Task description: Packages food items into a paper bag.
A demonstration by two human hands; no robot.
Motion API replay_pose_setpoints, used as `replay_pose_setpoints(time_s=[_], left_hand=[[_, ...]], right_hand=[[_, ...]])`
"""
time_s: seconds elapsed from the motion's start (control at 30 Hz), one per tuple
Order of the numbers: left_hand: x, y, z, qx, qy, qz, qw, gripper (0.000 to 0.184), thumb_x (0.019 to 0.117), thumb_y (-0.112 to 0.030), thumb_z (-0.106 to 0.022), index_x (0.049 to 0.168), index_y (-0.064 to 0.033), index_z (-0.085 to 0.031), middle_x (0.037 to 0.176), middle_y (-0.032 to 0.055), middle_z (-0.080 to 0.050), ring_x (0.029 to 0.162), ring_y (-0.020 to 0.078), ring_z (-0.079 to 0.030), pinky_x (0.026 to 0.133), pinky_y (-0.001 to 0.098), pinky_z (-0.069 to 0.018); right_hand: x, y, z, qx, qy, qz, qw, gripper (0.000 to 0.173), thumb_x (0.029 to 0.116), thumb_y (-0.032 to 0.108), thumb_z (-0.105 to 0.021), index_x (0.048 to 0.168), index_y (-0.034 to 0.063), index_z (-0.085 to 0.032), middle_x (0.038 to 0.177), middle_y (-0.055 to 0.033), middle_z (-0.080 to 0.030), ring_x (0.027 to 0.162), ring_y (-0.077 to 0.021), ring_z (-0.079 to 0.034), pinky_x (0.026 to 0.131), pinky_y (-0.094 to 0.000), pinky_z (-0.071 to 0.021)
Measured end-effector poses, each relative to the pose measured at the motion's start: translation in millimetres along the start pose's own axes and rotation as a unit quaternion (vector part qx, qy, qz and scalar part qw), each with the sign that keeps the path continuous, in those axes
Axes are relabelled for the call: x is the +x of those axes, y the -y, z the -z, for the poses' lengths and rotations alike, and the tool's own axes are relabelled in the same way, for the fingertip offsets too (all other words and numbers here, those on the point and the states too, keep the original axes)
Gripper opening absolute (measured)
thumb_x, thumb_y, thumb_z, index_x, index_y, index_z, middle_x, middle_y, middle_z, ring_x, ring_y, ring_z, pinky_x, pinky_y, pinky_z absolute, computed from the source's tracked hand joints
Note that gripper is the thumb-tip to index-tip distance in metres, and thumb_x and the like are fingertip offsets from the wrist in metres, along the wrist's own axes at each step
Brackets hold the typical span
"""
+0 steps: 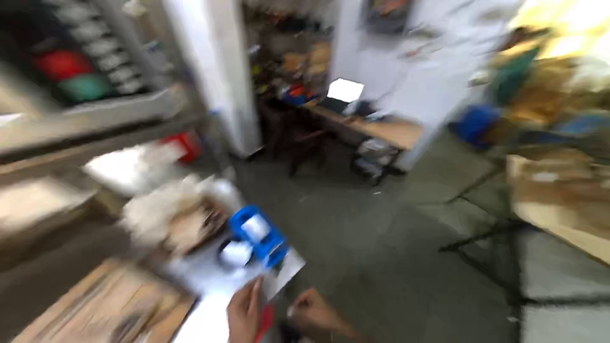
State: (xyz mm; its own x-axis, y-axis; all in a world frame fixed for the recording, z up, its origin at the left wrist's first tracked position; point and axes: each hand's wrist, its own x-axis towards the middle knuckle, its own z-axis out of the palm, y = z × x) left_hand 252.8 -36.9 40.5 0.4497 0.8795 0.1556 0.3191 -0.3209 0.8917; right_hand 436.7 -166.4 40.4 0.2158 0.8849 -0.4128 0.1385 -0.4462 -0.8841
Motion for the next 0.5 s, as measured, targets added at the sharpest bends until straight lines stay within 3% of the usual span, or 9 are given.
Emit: replay_pose_setpoints(time_s=[0.1, 0.2, 0.3, 0.4, 0.5], left_hand=[[-6.7, 27.5, 81.7, 0.121, -0.123, 0.009, 0.985, 0.027, 0.1037, -0.03, -0.059, 0.115, -0.0152, -0.078, 0.119, 0.0018, -0.075, 0.115, 0.0221, -0.067, 0.104, 0.05, -0.0514], [-14.3, 58.7, 155.5, 0.219, -0.182, 0.042, 0.958, 0.028, 0.1036, -0.036, -0.058, 0.118, -0.0221, -0.078, 0.132, -0.0018, -0.069, 0.128, 0.0261, -0.058, 0.11, 0.0547, -0.0438], [-1.2, 86.2, 205.6, 0.3, -0.201, 0.046, 0.931, 0.029, 0.1033, -0.041, -0.057, 0.115, -0.0259, -0.08, 0.142, -0.0017, -0.063, 0.134, 0.0316, -0.05, 0.111, 0.0578, -0.0383], [22.5, 111.7, 223.6, 0.361, -0.185, 0.066, 0.911, 0.03, 0.1019, -0.048, -0.058, 0.118, -0.0339, -0.078, 0.154, -0.0009, -0.052, 0.146, 0.0381, -0.036, 0.114, 0.0656, -0.0285], [40.6, 128.1, 226.1, 0.397, -0.18, 0.087, 0.896, 0.037, 0.1013, -0.051, -0.056, 0.136, -0.0417, -0.066, 0.157, -0.0014, -0.048, 0.149, 0.0362, -0.034, 0.116, 0.0662, -0.0258]], right_hand=[[37.3, 35.7, -67.8, 0.014, 0.065, 0.086, 0.994, 0.018, 0.095, 0.017, -0.07, 0.102, 0.0011, -0.076, 0.085, -0.0065, -0.074, 0.074, -0.0137, -0.071, 0.072, -0.0342, -0.0621], [75.0, 65.3, -139.6, -0.012, 0.097, 0.114, 0.989, 0.045, 0.0944, 0.02, -0.072, 0.138, 0.0109, -0.065, 0.083, -0.0053, -0.072, 0.072, -0.0155, -0.069, 0.071, -0.0365, -0.0604], [109.1, 77.3, -199.2, 0.004, 0.079, 0.151, 0.985, 0.071, 0.092, 0.015, -0.076, 0.156, 0.0208, -0.044, 0.076, -0.0058, -0.071, 0.063, -0.0179, -0.067, 0.064, -0.0386, -0.0599], [139.1, 76.3, -230.7, -0.012, 0.073, 0.15, 0.986, 0.07, 0.0944, 0.013, -0.073, 0.157, 0.0188, -0.042, 0.079, -0.011, -0.07, 0.064, -0.0226, -0.066, 0.064, -0.043, -0.0595], [159.1, 72.8, -238.6, -0.046, 0.076, 0.14, 0.986, 0.053, 0.096, 0.018, -0.073, 0.145, 0.0112, -0.056, 0.087, -0.011, -0.073, 0.072, -0.0215, -0.071, 0.072, -0.043, -0.0623]])
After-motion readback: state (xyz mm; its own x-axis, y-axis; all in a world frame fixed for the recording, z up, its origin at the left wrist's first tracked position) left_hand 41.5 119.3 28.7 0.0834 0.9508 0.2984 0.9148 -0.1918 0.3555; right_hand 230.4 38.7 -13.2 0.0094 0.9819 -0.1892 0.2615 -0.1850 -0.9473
